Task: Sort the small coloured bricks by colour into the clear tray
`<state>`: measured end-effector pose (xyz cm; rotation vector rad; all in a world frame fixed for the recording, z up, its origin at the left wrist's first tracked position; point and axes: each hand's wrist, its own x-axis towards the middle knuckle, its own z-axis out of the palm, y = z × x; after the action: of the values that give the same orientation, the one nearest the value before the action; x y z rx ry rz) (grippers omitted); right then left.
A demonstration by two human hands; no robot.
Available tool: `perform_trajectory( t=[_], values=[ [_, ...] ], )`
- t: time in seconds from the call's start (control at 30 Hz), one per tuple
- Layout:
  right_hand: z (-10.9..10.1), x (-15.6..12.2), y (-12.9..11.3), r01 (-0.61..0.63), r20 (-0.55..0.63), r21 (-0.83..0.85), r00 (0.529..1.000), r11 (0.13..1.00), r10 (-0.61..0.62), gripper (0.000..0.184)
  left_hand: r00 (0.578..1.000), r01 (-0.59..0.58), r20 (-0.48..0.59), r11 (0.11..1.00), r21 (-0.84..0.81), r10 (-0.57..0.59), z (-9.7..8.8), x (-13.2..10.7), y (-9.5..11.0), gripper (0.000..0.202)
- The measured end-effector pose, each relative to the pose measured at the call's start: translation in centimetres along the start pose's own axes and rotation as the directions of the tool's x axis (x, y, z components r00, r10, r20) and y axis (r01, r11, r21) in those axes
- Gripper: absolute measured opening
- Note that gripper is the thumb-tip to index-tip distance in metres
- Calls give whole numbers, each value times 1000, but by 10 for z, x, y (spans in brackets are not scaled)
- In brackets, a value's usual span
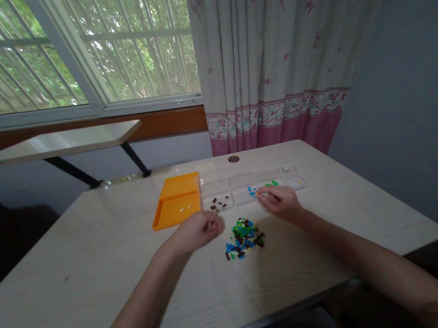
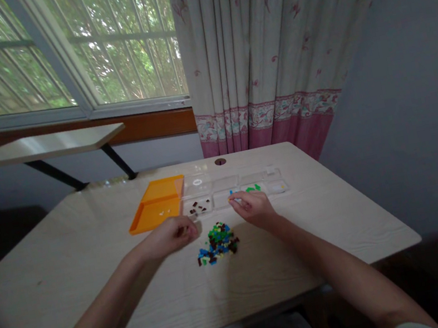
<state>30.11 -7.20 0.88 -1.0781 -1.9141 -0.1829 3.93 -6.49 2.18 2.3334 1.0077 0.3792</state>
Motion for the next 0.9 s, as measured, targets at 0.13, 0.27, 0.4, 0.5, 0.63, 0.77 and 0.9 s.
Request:
perform_trajectory(
  t=[0.13, 0.27, 0.4, 0.5, 0.63, 0.77, 0.9],
  values=[
    [-1, 1, 3, 80, -37, -5, 996, 997, -81, 25, 995, -39, 89, 997, 72, 33, 1, -1, -2, 14],
    [-1, 2, 4, 144, -52, 21, 988, 989, -142, 23, 991, -94, 103, 989, 111, 82, 4, 1, 0, 13],
    [-1, 2, 6, 153, -23, 23, 988, 988, -153, 23, 989, -130, 91, 985, 110, 120, 4, 1, 2, 13],
    [-3, 3, 9, 140, 28, 3, 990, 990, -140, 26, 987, -145, 84, 984, 105, 137, 5, 0, 1, 13],
    [-18, 12, 25, 65, 253, -101, 967, 993, -37, 26, 985, -157, 87, 981, 112, 148, 7, 1, 0, 14],
    [-44, 22, 62, -79, 440, -428, 852, 900, 285, 27, 986, -153, 87, 980, 126, 142, 8, 1, 0, 13],
    [-60, 21, 99, -184, 446, -605, 729, 775, 520, 24, 986, -147, 96, 978, 145, 134, 7, 1, 1, 13]
  ],
)
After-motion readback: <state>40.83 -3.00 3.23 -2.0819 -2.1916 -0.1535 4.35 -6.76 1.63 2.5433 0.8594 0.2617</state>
